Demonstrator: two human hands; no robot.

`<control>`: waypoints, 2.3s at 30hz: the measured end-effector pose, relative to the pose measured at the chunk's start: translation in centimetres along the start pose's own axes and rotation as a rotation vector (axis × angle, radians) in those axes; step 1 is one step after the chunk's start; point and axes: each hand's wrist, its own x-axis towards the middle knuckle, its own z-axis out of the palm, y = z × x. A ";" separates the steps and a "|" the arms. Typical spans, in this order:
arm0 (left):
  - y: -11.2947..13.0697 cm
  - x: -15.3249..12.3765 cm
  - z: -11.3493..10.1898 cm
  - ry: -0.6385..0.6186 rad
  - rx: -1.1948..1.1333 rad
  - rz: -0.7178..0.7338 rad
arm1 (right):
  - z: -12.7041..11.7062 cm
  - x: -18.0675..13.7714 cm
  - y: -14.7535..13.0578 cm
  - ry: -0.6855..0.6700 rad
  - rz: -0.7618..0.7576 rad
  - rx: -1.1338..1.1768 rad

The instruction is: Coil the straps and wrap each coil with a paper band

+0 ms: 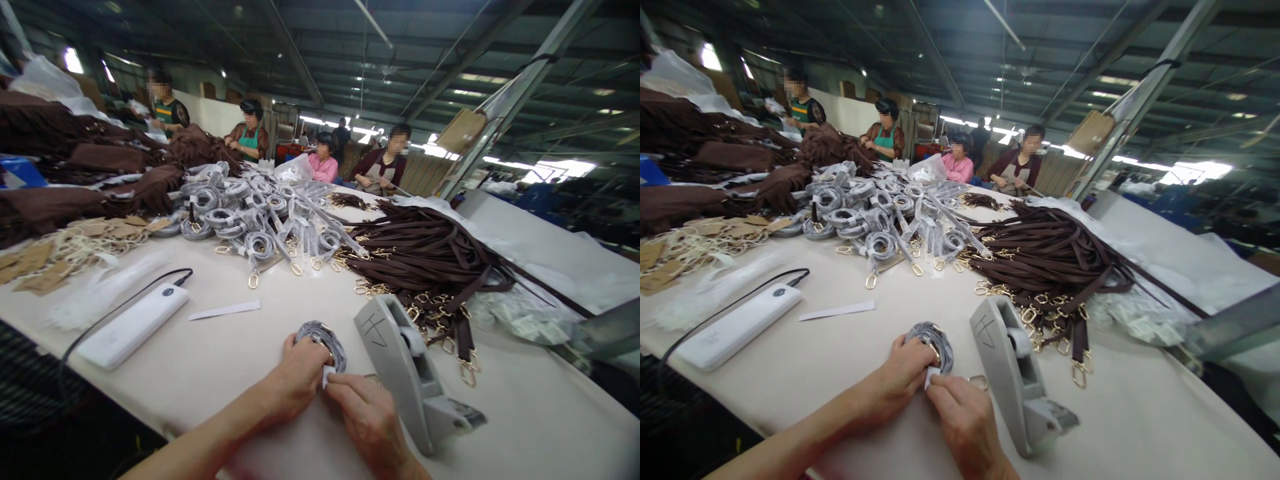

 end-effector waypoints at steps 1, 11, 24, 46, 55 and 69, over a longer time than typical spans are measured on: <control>-0.1 -0.1 -0.2 -0.017 0.004 0.020 | 0.0 -0.1 0.0 0.003 -0.004 0.007; -0.4 -1.2 -0.3 0.015 0.067 0.115 | 0.0 0.4 -0.4 0.013 0.231 0.120; -0.8 0.0 0.2 0.072 0.135 0.121 | -0.4 -0.1 0.4 0.049 0.167 0.159; -1.1 -0.3 0.6 0.067 0.038 0.163 | -1.7 2.7 2.2 -0.197 0.414 0.298; -1.1 -0.2 0.5 0.053 0.057 0.171 | -2.4 3.4 1.4 -0.378 0.446 0.296; -1.4 -0.2 -0.1 -0.022 0.067 0.191 | -1.0 0.0 -0.7 -0.252 0.045 -0.017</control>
